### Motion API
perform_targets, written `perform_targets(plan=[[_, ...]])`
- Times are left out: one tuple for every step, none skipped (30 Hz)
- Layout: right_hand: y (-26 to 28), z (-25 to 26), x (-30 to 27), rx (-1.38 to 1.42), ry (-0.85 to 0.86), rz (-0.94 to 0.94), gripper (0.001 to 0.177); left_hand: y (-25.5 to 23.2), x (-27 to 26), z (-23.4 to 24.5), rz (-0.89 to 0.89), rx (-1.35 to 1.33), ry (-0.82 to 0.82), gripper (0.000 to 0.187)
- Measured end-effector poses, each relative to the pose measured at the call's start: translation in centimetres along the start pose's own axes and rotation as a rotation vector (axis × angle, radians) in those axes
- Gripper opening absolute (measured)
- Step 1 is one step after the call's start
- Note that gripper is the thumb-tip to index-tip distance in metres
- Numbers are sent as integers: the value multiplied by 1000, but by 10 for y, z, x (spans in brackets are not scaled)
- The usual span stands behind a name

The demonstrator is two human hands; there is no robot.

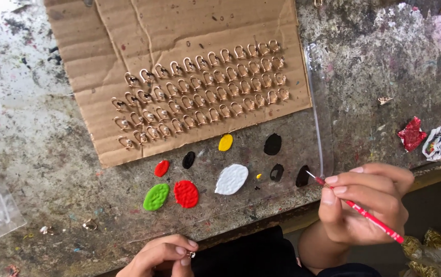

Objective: Applying colored paint to the small loops of metal earring hooks using a fine-tipped paintbrush.

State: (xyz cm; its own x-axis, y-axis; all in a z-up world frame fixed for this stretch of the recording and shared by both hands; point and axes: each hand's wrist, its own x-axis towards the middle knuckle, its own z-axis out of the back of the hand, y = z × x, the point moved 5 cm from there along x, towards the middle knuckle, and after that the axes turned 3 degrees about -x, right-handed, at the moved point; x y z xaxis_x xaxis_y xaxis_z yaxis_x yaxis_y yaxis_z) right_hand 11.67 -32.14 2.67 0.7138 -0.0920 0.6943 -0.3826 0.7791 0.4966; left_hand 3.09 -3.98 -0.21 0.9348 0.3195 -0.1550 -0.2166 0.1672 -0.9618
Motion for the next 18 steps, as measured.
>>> perform_targets(plan=[[-6,2,-2,16,1,-13,18,3,-1,0,4,-22,36,14],[-8,2,-2,12,0,-15,18,10,-3,1,4,-23,40,14],[-9,3,-3,24,-3,10,18,14,-4,2,-26,-46,55,12],[-10,4,-3,34,-7,35,18,19,-6,2,-54,-71,71,11],[-8,4,-2,29,-7,34,18,18,-7,0,-54,-73,76,11],[-7,1,0,32,18,30,17,19,-8,0,-38,-46,61,10],[-5,-1,2,35,43,26,16,19,-8,0,-22,-19,46,9],[-7,1,1,33,41,27,16,21,-9,1,-23,-20,48,9],[-8,3,-1,36,32,33,17,24,-10,2,-13,-30,68,10],[-9,5,-2,42,24,39,18,27,-11,2,0,-38,86,10],[-8,4,-2,42,24,38,18,28,-12,3,0,-37,87,10],[-8,3,-2,46,23,25,18,29,-12,3,12,-43,90,11],[-8,2,-1,51,22,12,18,30,-13,3,23,-48,94,11],[-9,3,-2,52,22,12,18,29,-12,3,24,-48,93,11],[-10,4,-3,51,22,27,17,27,-11,3,23,-34,97,11],[-11,5,-3,50,23,42,17,25,-11,3,24,-21,101,12],[-9,4,-3,50,24,41,17,24,-11,0,25,-20,101,12],[-7,3,-2,50,25,37,17,21,-10,-1,-6,2,69,11]])
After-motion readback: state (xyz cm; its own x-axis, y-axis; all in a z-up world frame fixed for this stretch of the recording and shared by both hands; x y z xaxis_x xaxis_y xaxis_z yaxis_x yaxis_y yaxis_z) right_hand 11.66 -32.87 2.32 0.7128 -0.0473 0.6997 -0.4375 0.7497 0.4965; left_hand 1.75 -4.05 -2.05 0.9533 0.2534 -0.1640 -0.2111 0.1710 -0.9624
